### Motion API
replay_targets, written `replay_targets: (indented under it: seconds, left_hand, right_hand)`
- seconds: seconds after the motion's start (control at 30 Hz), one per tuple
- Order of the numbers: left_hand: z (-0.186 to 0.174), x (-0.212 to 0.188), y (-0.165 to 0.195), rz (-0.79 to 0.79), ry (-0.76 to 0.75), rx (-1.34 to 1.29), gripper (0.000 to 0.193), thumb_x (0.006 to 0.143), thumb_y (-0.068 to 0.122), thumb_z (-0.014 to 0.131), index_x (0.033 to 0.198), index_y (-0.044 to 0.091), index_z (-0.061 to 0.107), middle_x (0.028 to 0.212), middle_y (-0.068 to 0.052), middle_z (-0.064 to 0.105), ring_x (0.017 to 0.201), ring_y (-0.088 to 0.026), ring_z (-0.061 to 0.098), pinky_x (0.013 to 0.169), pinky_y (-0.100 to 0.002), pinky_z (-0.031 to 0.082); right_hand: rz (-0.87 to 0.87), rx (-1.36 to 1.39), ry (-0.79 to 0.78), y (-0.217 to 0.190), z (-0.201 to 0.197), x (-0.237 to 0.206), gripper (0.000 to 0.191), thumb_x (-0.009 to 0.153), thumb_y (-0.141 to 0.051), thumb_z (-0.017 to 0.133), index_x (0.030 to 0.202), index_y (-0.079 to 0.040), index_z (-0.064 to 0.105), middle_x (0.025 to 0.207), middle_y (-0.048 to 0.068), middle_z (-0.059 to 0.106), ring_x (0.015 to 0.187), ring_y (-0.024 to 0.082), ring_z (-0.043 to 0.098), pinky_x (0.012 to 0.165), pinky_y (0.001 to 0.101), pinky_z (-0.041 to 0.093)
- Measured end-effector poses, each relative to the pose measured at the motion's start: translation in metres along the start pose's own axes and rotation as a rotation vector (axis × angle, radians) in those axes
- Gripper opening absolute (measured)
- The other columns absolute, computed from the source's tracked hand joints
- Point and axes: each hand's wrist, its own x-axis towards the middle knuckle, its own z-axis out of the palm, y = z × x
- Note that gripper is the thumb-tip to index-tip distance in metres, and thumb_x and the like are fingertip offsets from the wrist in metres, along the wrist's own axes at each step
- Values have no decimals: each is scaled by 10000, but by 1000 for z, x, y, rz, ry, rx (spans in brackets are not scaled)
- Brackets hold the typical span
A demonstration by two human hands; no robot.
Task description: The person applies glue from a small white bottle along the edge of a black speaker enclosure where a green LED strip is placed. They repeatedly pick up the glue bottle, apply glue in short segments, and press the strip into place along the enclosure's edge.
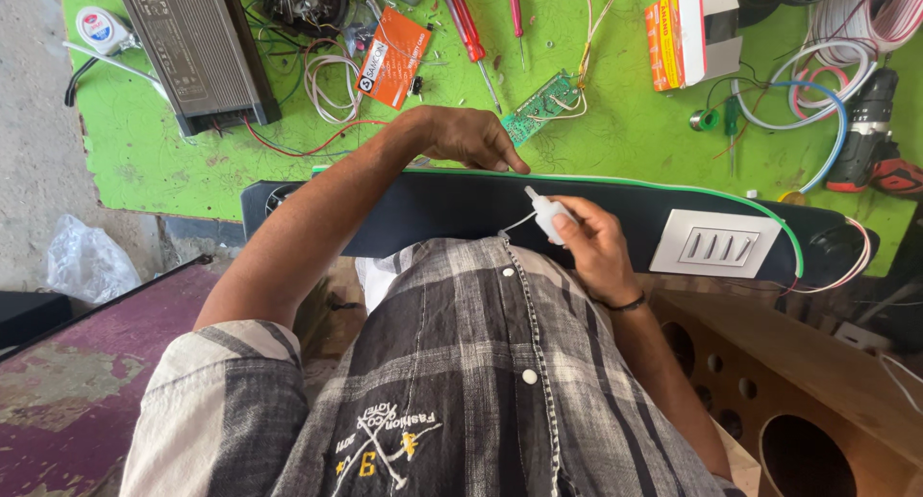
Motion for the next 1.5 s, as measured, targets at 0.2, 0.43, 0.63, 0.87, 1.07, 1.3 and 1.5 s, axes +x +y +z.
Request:
replay_targets:
  seconds: [0.2,0.43,0.63,0.87,1.07,1.3,1.5]
  left_hand:
    - [-1,-1,0,0,8,31,286,929,44,716,1209,70,766,1016,12,748,834,-57,624,696,-223,532]
    - [3,-7,7,-14,26,39,285,919,54,716,1198,83,765,1010,30,759,823,-39,634,691,-211,538]
    - [1,-7,5,-13,28,34,279,911,42,710,1184,66,759,976,12,767,802,-54,648,692,-221,560]
    - [0,-7,6,-8,8,12,281,920,45,704,1195,69,757,968,17,750,796,-50,631,688,-223,547]
    - [0,-8,7,-6,1,52,280,928,52,707,1200,80,767,867,17,714,711,-64,572,618,-234,504]
    - [-1,-7,5,3,-11,51,287,922,48,710,1202,80,764,835,28,704,685,-58,557,593,-233,484]
    - [-2,-6,6,-7,-5,44,288,922,51,710,1203,82,763,887,22,727,728,-58,589,633,-230,516]
  right_hand:
    - [50,23,93,4,2,4,322,1011,-197,661,1235,34,660,1012,50,734,839,63,654,739,223,535]
    - [-24,-110,184,-3,20,8,240,1004,-170,701,1127,36,687,937,55,733,787,60,618,680,234,505]
    - [-69,-231,204,-8,23,10,231,984,-178,718,1091,26,695,911,65,744,753,70,650,643,238,520]
    - [-67,-248,212,-9,25,11,240,981,-189,725,1086,25,694,883,73,734,739,78,635,633,251,510]
    - [-65,-264,209,-13,25,12,236,975,-192,729,1069,21,693,867,66,730,733,83,627,636,263,505]
    - [-98,-275,212,-16,27,14,220,953,-164,747,1054,21,688,871,68,728,731,86,632,641,260,510]
    - [-74,-285,214,-18,27,15,214,943,-152,754,1051,20,689,866,67,726,715,88,620,625,263,500]
